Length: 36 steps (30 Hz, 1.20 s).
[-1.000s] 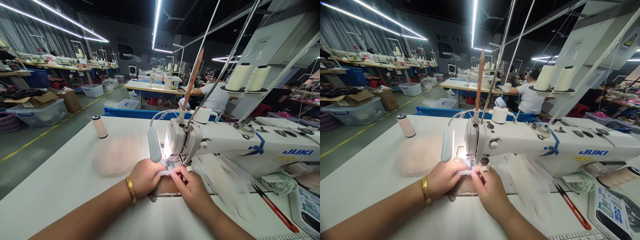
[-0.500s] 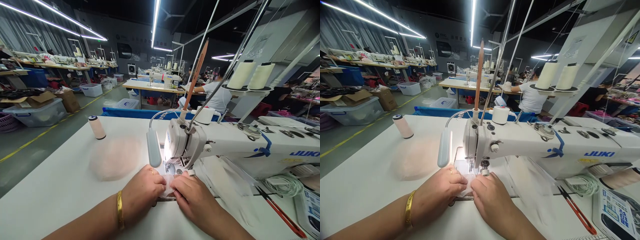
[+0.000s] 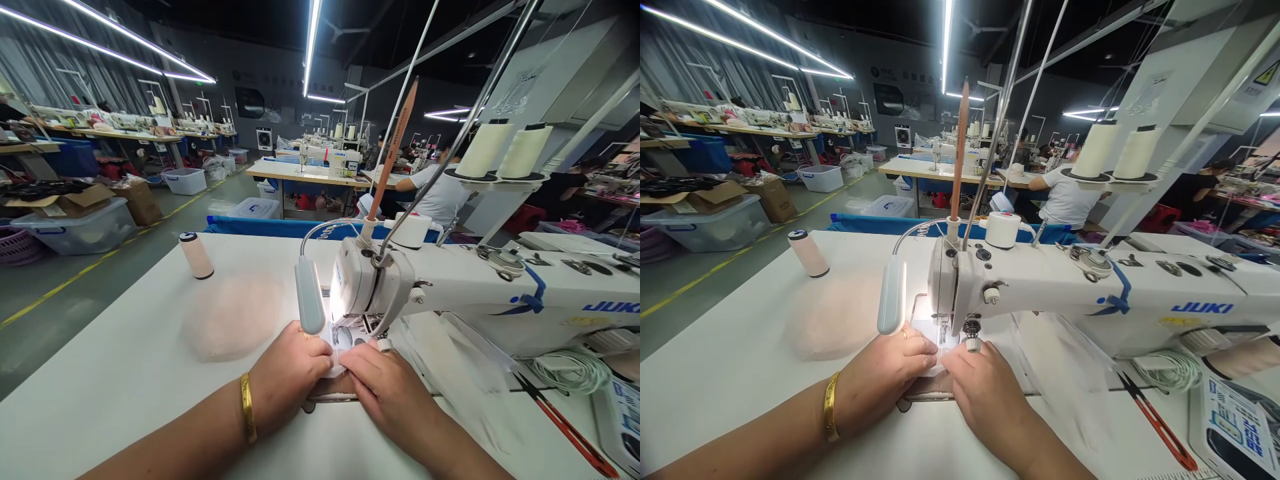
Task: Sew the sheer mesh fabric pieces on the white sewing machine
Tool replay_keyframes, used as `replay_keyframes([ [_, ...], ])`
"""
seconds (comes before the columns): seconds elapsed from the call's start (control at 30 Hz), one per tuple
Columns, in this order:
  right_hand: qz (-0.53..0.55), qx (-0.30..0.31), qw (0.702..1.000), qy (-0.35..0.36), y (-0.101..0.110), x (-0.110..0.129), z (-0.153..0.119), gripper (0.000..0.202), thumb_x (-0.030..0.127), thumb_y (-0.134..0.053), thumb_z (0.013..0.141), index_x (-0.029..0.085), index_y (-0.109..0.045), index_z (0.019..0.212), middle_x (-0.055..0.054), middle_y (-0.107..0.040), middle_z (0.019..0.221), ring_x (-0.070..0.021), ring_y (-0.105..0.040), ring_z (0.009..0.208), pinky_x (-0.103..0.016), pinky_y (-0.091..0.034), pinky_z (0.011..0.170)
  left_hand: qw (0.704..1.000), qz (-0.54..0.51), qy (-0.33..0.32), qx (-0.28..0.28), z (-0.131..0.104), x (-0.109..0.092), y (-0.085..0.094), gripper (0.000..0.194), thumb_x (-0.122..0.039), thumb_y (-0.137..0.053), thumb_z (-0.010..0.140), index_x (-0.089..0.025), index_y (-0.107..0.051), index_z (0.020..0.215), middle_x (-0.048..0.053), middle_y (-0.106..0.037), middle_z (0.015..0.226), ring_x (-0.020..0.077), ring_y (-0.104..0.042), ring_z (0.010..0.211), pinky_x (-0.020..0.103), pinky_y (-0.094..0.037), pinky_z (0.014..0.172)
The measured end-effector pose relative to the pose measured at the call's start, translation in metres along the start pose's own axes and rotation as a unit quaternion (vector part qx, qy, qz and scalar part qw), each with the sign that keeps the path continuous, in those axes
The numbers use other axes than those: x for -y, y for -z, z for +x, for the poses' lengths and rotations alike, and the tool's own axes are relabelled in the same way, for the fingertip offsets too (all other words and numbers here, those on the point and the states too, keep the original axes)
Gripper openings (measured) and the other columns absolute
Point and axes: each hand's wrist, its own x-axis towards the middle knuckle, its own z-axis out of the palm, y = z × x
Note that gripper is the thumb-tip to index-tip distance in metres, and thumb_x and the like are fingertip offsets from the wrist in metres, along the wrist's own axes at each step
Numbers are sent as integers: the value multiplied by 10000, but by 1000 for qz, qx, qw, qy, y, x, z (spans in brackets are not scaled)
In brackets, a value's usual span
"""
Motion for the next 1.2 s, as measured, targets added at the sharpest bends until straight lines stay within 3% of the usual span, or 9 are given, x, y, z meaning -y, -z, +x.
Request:
replay_keyframes([
  [0.17, -6, 7, 1000, 6, 0, -1, -1, 326, -10, -455, 940, 251, -649, 932, -16, -658, 841, -193, -583, 704, -312, -463, 693, 999, -24, -24, 4, -1, -2, -1, 180, -34, -564, 878, -182, -660, 841, 49, -749, 906, 210, -660, 801, 383, -472, 828],
  [0.5, 12, 4, 1000, -12, -5, -3, 1, 363, -27, -388, 926, 229, -645, 917, -23, -651, 829, -199, -552, 697, -336, -469, 682, 1000, -5, -9, -9, 1, 5, -5, 193, -57, -586, 932, -188, -661, 812, 40, -748, 915, 202, -671, 826, 379, -483, 860],
  [0.7, 6, -14, 1000, -11, -8, -6, 4, 370, -23, -409, 915, 234, -663, 994, -46, -673, 880, -225, -591, 802, -312, -444, 630, 999, 33, -1, -20, 3, 10, -8, 204, -71, -575, 948, -193, -662, 810, 45, -735, 902, 206, -663, 840, 350, -502, 816],
  [0.93, 4, -15, 999, -32, -7, -7, 7, 388, -2, -424, 908, 240, -685, 1062, -53, -720, 977, -227, -634, 804, -326, -484, 640, 997, 70, 9, -14, 9, 10, -4, 250, -19, -538, 921, -188, -631, 764, 45, -723, 891, 213, -656, 872, 364, -510, 845],
  [1.2, -27, -29, 998, -43, -14, -12, 4, 419, 27, -428, 900, 245, -695, 1138, -93, -739, 1058, -271, -690, 913, -376, -576, 703, 998, 56, 23, -5, 10, 13, -6, 179, -84, -579, 920, -188, -622, 782, 45, -740, 921, 230, -649, 875, 388, -515, 857],
])
